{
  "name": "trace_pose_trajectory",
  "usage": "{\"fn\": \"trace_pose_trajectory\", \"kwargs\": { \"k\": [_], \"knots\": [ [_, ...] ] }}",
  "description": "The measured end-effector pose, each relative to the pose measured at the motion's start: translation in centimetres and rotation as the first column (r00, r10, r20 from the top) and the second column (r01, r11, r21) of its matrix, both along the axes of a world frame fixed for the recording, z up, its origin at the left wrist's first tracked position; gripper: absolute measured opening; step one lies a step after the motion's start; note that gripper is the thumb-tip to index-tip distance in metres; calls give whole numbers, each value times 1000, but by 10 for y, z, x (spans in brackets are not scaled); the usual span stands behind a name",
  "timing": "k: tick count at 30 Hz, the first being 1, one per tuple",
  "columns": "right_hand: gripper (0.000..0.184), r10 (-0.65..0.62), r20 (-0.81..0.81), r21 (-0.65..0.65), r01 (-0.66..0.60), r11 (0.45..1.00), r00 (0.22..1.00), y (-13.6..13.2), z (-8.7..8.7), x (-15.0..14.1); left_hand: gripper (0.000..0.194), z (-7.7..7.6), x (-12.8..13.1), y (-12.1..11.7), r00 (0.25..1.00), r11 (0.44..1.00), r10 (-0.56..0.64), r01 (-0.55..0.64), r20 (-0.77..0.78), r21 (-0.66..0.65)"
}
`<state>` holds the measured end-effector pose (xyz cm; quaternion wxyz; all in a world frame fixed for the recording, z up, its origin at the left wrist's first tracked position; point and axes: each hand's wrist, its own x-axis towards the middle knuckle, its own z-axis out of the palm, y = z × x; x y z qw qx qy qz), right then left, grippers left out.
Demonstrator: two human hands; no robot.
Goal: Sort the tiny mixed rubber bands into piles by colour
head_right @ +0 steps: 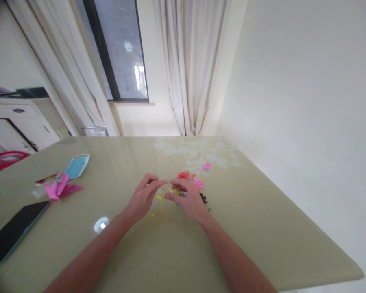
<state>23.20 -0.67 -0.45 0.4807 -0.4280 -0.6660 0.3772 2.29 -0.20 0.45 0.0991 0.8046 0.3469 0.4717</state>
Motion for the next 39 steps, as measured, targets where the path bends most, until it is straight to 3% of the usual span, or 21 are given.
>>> {"fn": "trace_pose_trajectory", "kwargs": {
  "k": [7,14,23,28,30,34,39],
  "knots": [
    [46,9,7,-23,-9,1000,1000,1,-3,1,28,-1,-4,1,999,997,-32,31,16,66],
    [47,4,18,-26,-4,1000,1000,1,-3,1,14,-2,-6,2,998,991,35,-41,43,127],
    [42,15,-19,-33,-16,999,1000,1,-1,0,33,-4,-10,3,997,972,-5,23,-79,233],
    [42,-2,-182,-96,-16,995,983,2,19,10,30,-12,-12,14,990,989,138,-137,-11,62],
    [41,-53,-211,-77,37,996,976,3,26,15,26,-18,-11,18,983,988,135,-144,-123,-63],
    [40,-104,-240,-70,90,994,965,5,28,17,51,-32,-5,22,943,963,18,-106,-333,-246],
    [39,-91,-256,-74,74,995,963,7,23,14,20,-35,4,24,934,932,-7,-124,-358,-341]
  ]
}}
